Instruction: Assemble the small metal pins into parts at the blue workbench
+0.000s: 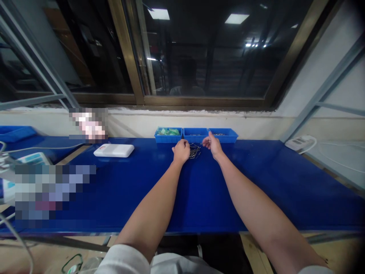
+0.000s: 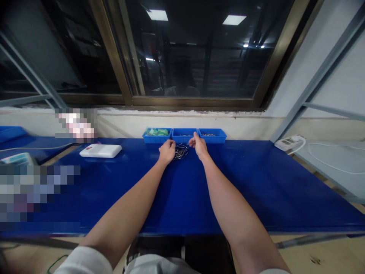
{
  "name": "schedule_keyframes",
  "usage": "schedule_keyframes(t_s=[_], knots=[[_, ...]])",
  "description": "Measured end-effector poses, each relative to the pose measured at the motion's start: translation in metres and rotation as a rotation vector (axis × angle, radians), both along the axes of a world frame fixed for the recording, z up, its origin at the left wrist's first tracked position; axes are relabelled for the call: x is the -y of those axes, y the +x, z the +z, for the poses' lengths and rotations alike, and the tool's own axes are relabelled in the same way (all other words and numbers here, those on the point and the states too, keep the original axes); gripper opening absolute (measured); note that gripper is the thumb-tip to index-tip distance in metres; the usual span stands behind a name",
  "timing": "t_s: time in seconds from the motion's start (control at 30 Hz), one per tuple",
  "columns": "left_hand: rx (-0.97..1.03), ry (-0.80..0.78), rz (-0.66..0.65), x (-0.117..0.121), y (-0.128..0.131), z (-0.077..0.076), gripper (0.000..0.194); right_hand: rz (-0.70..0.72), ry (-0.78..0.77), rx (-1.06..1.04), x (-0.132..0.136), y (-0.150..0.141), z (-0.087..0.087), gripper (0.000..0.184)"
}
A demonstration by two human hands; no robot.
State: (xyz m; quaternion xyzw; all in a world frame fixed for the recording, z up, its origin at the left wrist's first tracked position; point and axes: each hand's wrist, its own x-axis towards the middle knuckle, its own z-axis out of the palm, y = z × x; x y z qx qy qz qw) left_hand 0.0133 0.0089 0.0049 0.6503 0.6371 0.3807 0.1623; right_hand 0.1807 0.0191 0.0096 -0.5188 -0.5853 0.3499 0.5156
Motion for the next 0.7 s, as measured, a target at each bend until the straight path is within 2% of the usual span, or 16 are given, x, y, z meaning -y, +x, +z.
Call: schedule_keyframes(t_s=[0.1,0.17,0.27,0.37,0.43,0.53,0.7], knots=[[-0.035,-0.019,-0.020,-0.001,0.002,-0.001,0.023,0.154,0.023,-0.158,-0.003,-0.001,0.001,0.052],[-0.056,-0.030,-0.025,-0.002,0.002,-0.002,0.023,0.174,0.006,-0.147,-0.004,-0.001,-0.001,0.050],[-0.113,-0.022,-0.046,-0.003,0.002,-0.004,0.025,0.069,0.031,0.026,-0.003,-0.002,-0.007,0.046],[-0.221,0.011,-0.100,-0.002,0.003,-0.007,0.029,-0.031,0.143,0.262,0.000,-0.005,-0.011,0.030],[-0.287,0.023,-0.136,-0.001,0.004,-0.009,0.032,-0.051,0.193,0.349,0.002,-0.006,-0.012,0.024],[-0.319,0.018,-0.158,-0.001,0.004,-0.011,0.035,-0.096,0.193,0.387,0.002,-0.005,-0.012,0.022],[-0.263,-0.003,-0.123,-0.004,0.003,-0.010,0.035,-0.307,0.145,0.389,-0.004,0.008,-0.015,0.026]])
